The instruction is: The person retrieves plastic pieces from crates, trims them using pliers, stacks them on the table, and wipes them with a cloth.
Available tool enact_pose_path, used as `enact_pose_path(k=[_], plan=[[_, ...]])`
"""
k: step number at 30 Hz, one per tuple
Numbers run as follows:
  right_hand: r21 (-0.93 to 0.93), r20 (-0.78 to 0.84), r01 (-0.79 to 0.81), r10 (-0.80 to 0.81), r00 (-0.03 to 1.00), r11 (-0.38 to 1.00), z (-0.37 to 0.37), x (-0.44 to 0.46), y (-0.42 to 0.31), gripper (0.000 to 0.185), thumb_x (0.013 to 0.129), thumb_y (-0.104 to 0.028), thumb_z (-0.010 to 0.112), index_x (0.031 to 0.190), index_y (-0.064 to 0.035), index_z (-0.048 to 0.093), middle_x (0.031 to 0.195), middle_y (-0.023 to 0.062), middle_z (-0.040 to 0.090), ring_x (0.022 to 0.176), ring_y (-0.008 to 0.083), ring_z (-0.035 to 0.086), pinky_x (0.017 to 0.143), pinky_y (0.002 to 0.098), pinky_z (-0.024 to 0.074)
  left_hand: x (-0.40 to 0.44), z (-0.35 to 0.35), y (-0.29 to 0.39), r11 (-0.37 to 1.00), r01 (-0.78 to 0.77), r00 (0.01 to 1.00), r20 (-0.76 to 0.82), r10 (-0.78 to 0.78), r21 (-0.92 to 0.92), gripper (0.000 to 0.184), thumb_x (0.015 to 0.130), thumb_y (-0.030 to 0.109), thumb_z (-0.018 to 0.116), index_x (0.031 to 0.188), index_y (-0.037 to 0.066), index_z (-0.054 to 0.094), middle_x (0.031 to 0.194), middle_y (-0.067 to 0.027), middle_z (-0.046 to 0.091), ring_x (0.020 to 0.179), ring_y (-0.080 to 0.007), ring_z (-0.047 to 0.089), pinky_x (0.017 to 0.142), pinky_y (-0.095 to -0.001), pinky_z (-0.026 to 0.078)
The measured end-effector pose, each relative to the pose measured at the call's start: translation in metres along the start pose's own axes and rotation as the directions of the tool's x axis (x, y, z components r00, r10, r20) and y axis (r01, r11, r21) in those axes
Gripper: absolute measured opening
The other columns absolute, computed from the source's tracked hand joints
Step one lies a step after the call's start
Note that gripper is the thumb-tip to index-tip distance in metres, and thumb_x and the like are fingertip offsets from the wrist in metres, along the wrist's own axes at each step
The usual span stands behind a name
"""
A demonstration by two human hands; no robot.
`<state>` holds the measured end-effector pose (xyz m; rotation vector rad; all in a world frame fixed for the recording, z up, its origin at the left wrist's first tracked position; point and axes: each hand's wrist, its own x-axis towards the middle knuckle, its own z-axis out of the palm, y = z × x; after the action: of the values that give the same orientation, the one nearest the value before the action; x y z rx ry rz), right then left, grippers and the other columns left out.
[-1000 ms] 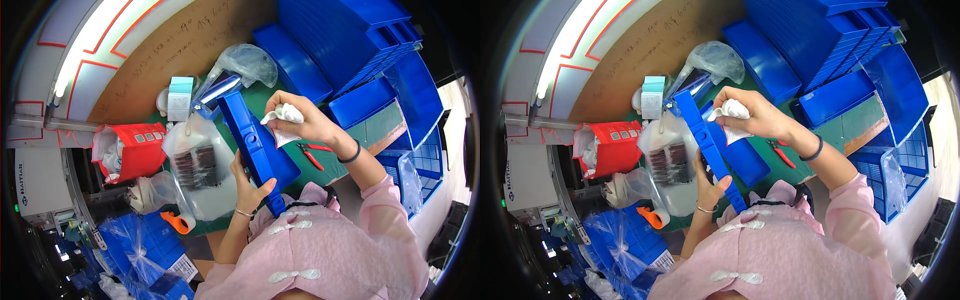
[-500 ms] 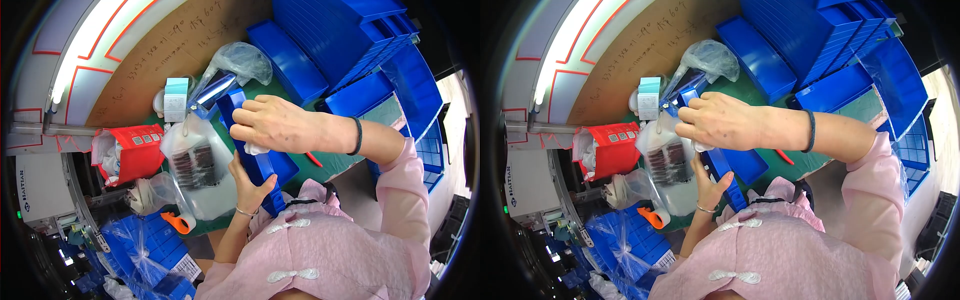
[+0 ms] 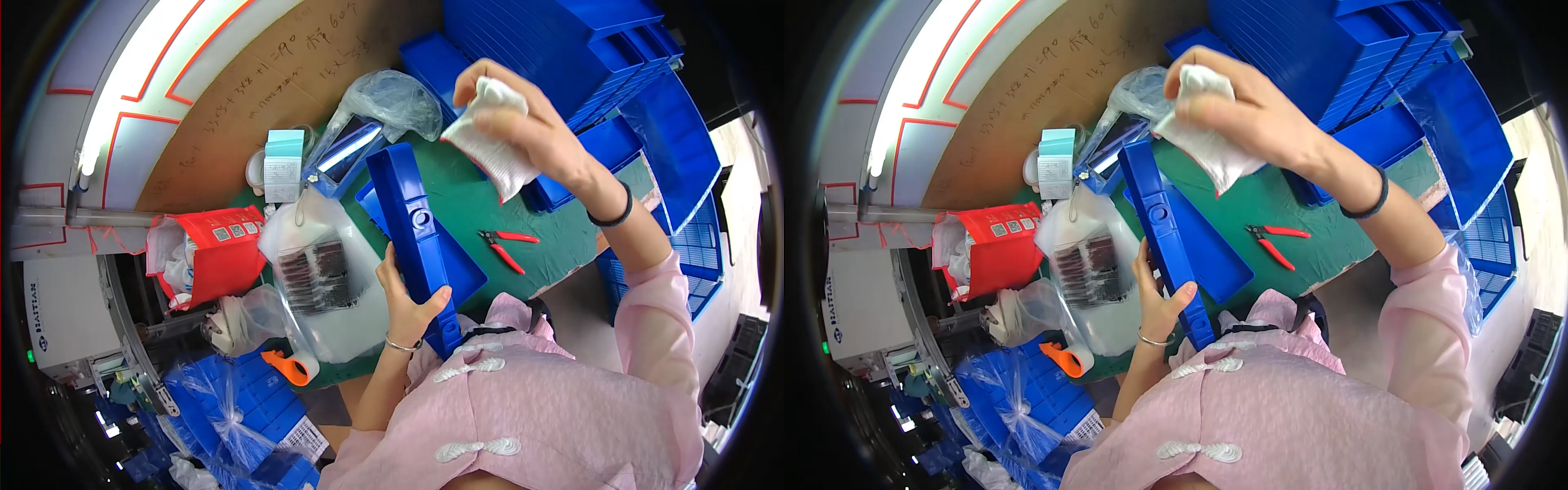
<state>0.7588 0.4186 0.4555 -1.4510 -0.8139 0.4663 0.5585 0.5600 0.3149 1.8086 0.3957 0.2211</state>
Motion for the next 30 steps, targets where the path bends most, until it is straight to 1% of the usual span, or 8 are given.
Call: enact_pose_path(k=[11, 15, 17, 18, 19, 21, 29, 30], plan=[[-0.443, 0.518, 0.655, -0.421, 0.745, 0.613, 0.039, -0.006, 0.07, 0.02, 0.062, -0.006, 0.063, 0.081, -0.008, 0.056, 0.093, 0.005, 0.05, 0.089, 0.0235, 0.045, 0.075, 0.0334, 0.0378, 0.0, 0.003, -0.003, 0.999, 0.037, 0.995, 0.089, -0.033, -0.039, 0.097, 0.059, 0.037, 0.07, 0.128, -0.006, 0.017, 0.11, -0.0159, 0.029, 0.107, -0.0273, 0.033, 0.093, -0.0375, 0.029], [-0.51, 0.292, 0.597, -0.528, 0.797, 0.619, 0.056, 0.007, 0.082, 0.018, 0.067, -0.009, 0.063, 0.083, -0.0084, 0.053, 0.078, 0.0041, 0.05, 0.074, 0.022, 0.048, 0.067, 0.0322, 0.0399, 0.0, 0.009, -0.002, 0.998, 0.032, 0.996, 0.085, -0.027, -0.049, 0.095, 0.06, 0.038, 0.069, 0.129, -0.005, 0.018, 0.111, -0.0149, 0.03, 0.107, -0.0267, 0.034, 0.093, -0.0376, 0.029], [-0.431, -0.145, 0.427, -0.528, 0.837, 0.795, 0.06, 0.008, 0.084, 0.012, 0.076, -0.012, 0.059, 0.085, -0.0071, 0.052, 0.078, 0.0043, 0.053, 0.072, 0.0188, 0.051, 0.065, 0.0308, 0.0424, 0.002, 0.005, 0.0, 0.972, 0.093, 0.992, 0.108, -0.071, -0.216, 0.095, 0.06, 0.041, 0.068, 0.129, -0.003, 0.02, 0.113, -0.0128, 0.03, 0.108, -0.0256, 0.035, 0.094, -0.0371, 0.028], [-0.14, -0.473, 0.233, -0.272, 0.838, 0.962, 0.06, 0.012, 0.09, 0.012, 0.081, -0.016, 0.057, 0.085, -0.0063, 0.052, 0.082, 0.0033, 0.055, 0.073, 0.0137, 0.053, 0.065, 0.028, 0.045, 0.001, 0.003, -0.005, 0.972, 0.089, 0.993, 0.092, -0.07, -0.218, 0.095, 0.06, 0.041, 0.068, 0.129, -0.003, 0.02, 0.113, -0.0128, 0.03, 0.108, -0.0256, 0.035, 0.094, -0.0371, 0.028], [0.472, -0.502, 0.137, 0.138, 0.854, 0.871, 0.048, 0.016, 0.091, 0.013, 0.082, -0.017, 0.055, 0.087, -0.0055, 0.052, 0.079, 0.005, 0.057, 0.063, 0.0141, 0.056, 0.052, 0.028, 0.0479, 0.0, 0.0, -0.014, 0.943, 0.109, 0.99, 0.116, -0.076, -0.313, 0.094, 0.06, 0.043, 0.067, 0.129, -0.002, 0.022, 0.113, -0.0119, 0.031, 0.108, -0.0251, 0.036, 0.094, -0.0369, 0.028], [0.766, -0.355, 0.058, 0.347, 0.868, 0.64, 0.024, 0.012, 0.102, 0.018, 0.082, -0.022, 0.054, 0.093, -0.0076, 0.051, 0.077, 0.004, 0.056, 0.059, 0.0117, 0.056, 0.043, 0.0262, 0.0474, -0.006, -0.005, -0.023, 0.904, 0.138, 0.988, 0.125, -0.094, -0.404, 0.094, 0.059, 0.045, 0.066, 0.129, -0.002, 0.023, 0.113, -0.011, 0.032, 0.108, -0.0247, 0.036, 0.095, -0.0366, 0.027], [0.609, -0.26, -0.064, 0.276, 0.925, 0.791, 0.06, -0.02, 0.078, 0.021, 0.081, -0.021, 0.058, 0.092, -0.0051, 0.052, 0.08, 0.0042, 0.053, 0.071, 0.0121, 0.054, 0.059, 0.024, 0.0456, -0.002, -0.006, -0.032, 0.865, 0.219, 0.97, 0.2, -0.141, -0.451, 0.087, 0.06, 0.046, 0.064, 0.125, -0.001, 0.03, 0.113, -0.0108, 0.034, 0.11, -0.0217, 0.034, 0.092, -0.0336, 0.027], [0.251, -0.297, 0.016, 0.061, 0.953, 0.968, 0.069, -0.023, 0.08, 0.024, 0.077, -0.02, 0.061, 0.093, -0.005, 0.051, 0.084, 0.0056, 0.051, 0.077, 0.0136, 0.051, 0.065, 0.026, 0.0436, -0.002, -0.004, -0.03, 0.865, 0.221, 0.969, 0.204, -0.141, -0.45, 0.087, 0.06, 0.046, 0.064, 0.125, -0.001, 0.03, 0.113, -0.0108, 0.034, 0.11, -0.0217, 0.034, 0.092, -0.0336, 0.027]])
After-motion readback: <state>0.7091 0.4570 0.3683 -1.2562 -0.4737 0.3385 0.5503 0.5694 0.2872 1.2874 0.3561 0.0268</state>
